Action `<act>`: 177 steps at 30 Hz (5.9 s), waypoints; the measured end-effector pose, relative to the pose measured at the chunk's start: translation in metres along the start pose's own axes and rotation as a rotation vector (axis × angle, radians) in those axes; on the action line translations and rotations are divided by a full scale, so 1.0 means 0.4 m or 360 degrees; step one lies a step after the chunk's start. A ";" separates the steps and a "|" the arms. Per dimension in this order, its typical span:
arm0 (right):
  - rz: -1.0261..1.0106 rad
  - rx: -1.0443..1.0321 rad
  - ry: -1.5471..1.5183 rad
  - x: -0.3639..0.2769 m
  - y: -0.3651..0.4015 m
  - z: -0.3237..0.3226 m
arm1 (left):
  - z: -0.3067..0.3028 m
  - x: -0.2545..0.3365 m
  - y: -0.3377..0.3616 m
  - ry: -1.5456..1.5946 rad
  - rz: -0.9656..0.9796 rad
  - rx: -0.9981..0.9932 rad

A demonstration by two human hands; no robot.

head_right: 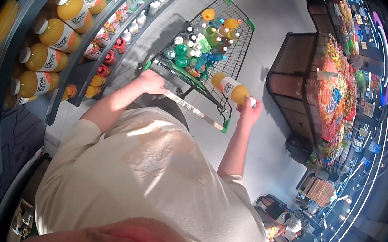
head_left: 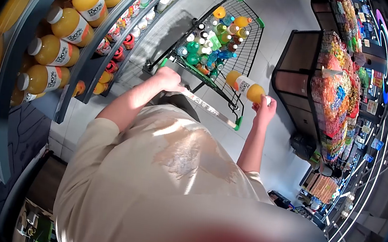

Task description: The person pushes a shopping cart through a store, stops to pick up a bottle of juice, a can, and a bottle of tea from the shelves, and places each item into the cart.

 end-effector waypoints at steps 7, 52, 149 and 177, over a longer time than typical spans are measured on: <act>0.0347 0.0070 -0.0177 0.380 -0.234 0.082 | -0.032 0.004 0.016 0.0052 -0.0024 0.0125; 0.1481 -0.0669 0.0048 1.229 -0.646 0.469 | -0.063 -0.001 -0.132 0.0090 -0.0565 -0.0106; 0.0538 -0.0313 0.1205 0.624 -1.086 0.107 | -0.845 -0.460 -0.945 0.0569 -0.0570 0.0515; 0.0439 -0.0392 0.1160 0.481 -1.586 0.145 | -1.076 -0.490 -1.360 0.0513 -0.0742 0.0358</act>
Point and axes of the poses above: each hand's wrist, its own y-axis away from the middle knuckle, its own z-axis out of the palm, x = y × z, the point moved 9 cm from there along -y, towards the middle knuckle, and after that the axes turned 6 degrees about -x, right-handed, at the moved point
